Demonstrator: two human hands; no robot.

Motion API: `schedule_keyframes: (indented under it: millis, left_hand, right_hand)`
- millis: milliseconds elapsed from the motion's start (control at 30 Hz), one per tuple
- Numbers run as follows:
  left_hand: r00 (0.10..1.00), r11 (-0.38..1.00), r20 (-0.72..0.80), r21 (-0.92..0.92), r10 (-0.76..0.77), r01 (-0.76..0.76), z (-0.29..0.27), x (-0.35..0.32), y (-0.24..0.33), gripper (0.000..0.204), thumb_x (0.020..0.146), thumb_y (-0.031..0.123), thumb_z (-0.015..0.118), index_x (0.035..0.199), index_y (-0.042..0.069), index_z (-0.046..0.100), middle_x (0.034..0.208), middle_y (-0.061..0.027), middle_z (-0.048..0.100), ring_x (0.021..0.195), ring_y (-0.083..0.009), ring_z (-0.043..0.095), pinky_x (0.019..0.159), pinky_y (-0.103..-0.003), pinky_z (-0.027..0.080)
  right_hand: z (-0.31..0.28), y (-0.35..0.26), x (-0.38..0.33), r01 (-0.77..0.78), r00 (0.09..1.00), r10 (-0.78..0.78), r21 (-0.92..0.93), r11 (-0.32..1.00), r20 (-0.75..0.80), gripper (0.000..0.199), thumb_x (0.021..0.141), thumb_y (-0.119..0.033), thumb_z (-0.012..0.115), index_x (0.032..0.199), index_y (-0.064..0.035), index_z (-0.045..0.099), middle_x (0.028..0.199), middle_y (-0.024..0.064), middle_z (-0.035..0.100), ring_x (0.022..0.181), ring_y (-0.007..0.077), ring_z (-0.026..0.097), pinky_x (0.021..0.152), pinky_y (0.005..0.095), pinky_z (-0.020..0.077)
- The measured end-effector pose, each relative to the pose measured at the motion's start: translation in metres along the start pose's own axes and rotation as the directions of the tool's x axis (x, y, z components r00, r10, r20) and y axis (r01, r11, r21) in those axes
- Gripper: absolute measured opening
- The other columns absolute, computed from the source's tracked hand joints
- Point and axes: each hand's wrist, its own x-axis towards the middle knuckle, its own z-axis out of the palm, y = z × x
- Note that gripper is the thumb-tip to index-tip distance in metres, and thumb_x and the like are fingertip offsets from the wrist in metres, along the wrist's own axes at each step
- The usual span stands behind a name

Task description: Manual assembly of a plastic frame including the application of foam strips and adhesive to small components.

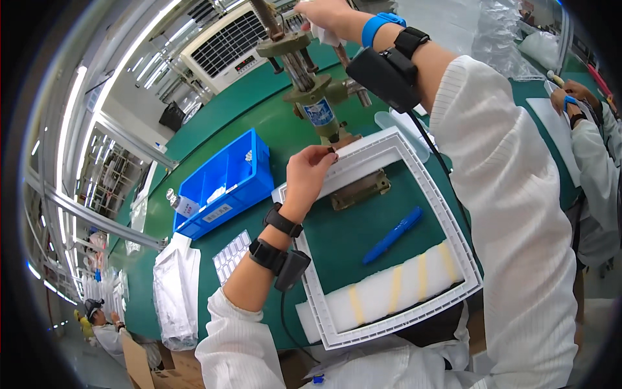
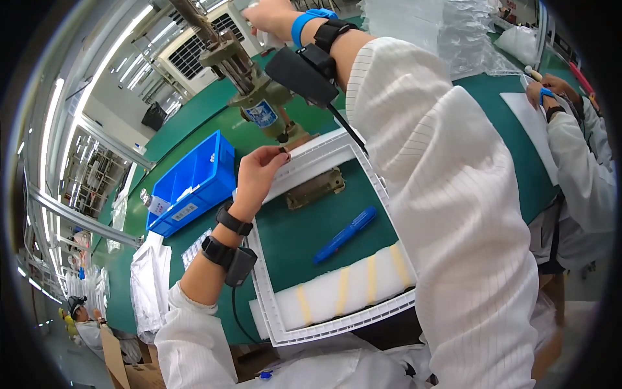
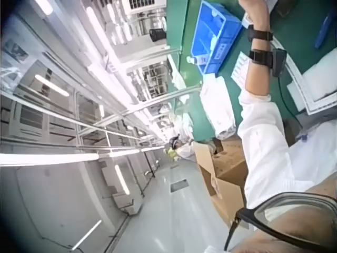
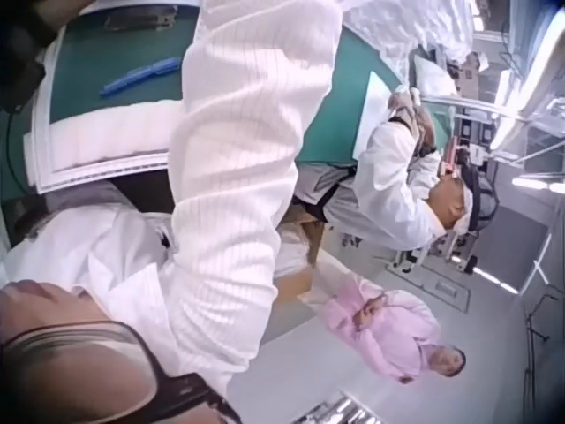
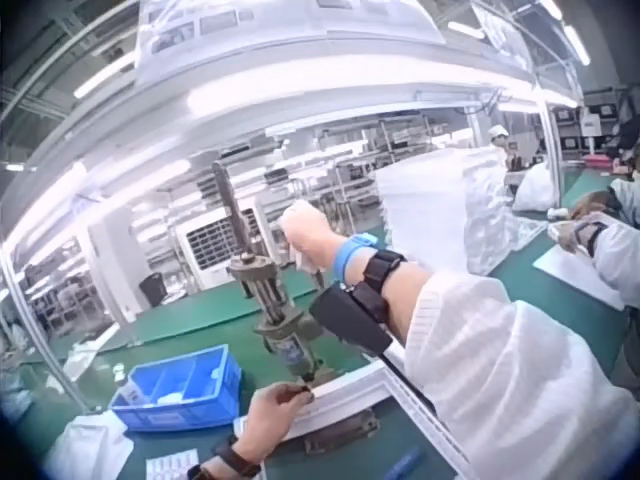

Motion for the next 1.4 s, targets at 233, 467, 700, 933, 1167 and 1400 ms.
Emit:
schedule_keyframes:
  millis: [233, 467, 700, 933, 1167, 1400]
  left_hand:
    - [0.999, 0.999, -0.028, -0.006, 0.032, -0.033, -0.013, 0.000, -0.006, 0.025, 0.087, 0.010, 0.069, 0.105, -0.007, 0.068, 0.096, -0.0102, 0.073, 0.090, -0.0129, 0.067, 0.082, -0.024, 0.050]
    - [1.000, 1.000, -0.001, 0.015, 0.007, -0.007, -0.003, 0.000, -0.004, 0.029, 0.086, 0.015, 0.071, 0.105, -0.006, 0.070, 0.095, -0.0086, 0.073, 0.087, -0.0107, 0.065, 0.079, -0.023, 0.048]
    - [0.998, 0.994, -0.057, 0.108, 0.025, -0.019, -0.005, -0.006, -0.003, 0.031, 0.085, 0.020, 0.072, 0.102, -0.005, 0.072, 0.089, -0.0072, 0.072, 0.081, -0.0100, 0.061, 0.074, -0.024, 0.047]
    - [0.997, 0.994, -0.063, 0.107, 0.041, -0.034, -0.003, -0.004, -0.002, 0.032, 0.084, 0.021, 0.073, 0.102, -0.006, 0.071, 0.090, -0.0093, 0.072, 0.080, -0.0108, 0.063, 0.073, -0.025, 0.048]
    - [0.989, 0.976, -0.087, 0.196, 0.116, -0.097, 0.000, -0.002, -0.007, 0.032, 0.081, 0.023, 0.073, 0.098, -0.005, 0.072, 0.086, -0.0166, 0.073, 0.079, -0.0207, 0.071, 0.075, -0.031, 0.053]
    - [0.971, 0.943, -0.099, 0.280, 0.217, -0.182, 0.004, -0.006, -0.006, 0.030, 0.081, 0.019, 0.072, 0.098, -0.006, 0.071, 0.084, -0.0193, 0.072, 0.078, -0.0249, 0.071, 0.074, -0.032, 0.053]
  right_hand:
    - [-0.031, -0.083, -0.076, 0.385, 0.857, -0.182, 0.366, 0.847, -0.481, 0.019, 0.088, -0.015, 0.054, 0.101, -0.0010, 0.054, 0.079, 0.0136, 0.062, 0.062, 0.0210, 0.062, 0.056, 0.0355, 0.0497]
    - [-0.041, -0.082, -0.158, 0.683, 0.707, -0.413, 0.404, 0.609, -0.574, 0.018, 0.088, -0.014, 0.059, 0.102, -0.0044, 0.052, 0.071, 0.0018, 0.051, 0.054, 0.0094, 0.051, 0.046, 0.0264, 0.0409]
    - [-0.034, -0.086, -0.180, 0.667, 0.716, -0.368, 0.426, 0.611, -0.593, 0.017, 0.088, -0.012, 0.059, 0.101, -0.0045, 0.051, 0.069, 0.0012, 0.051, 0.052, 0.0069, 0.047, 0.042, 0.0244, 0.0373]
    - [-0.035, -0.089, -0.177, 0.662, 0.719, -0.350, 0.436, 0.610, -0.600, 0.016, 0.089, -0.010, 0.057, 0.102, -0.0044, 0.050, 0.070, 0.0009, 0.050, 0.052, 0.0065, 0.046, 0.043, 0.0237, 0.0373]
    - [-0.038, -0.085, -0.177, 0.657, 0.731, -0.365, 0.449, 0.605, -0.577, 0.017, 0.090, -0.011, 0.057, 0.104, -0.0046, 0.050, 0.072, 0.0012, 0.051, 0.053, 0.0065, 0.047, 0.045, 0.0238, 0.0386]
    - [-0.035, -0.090, -0.184, 0.650, 0.739, -0.341, 0.484, 0.586, -0.581, 0.020, 0.090, -0.012, 0.058, 0.107, -0.0046, 0.049, 0.078, 0.0031, 0.053, 0.058, 0.0074, 0.051, 0.050, 0.0228, 0.0421]
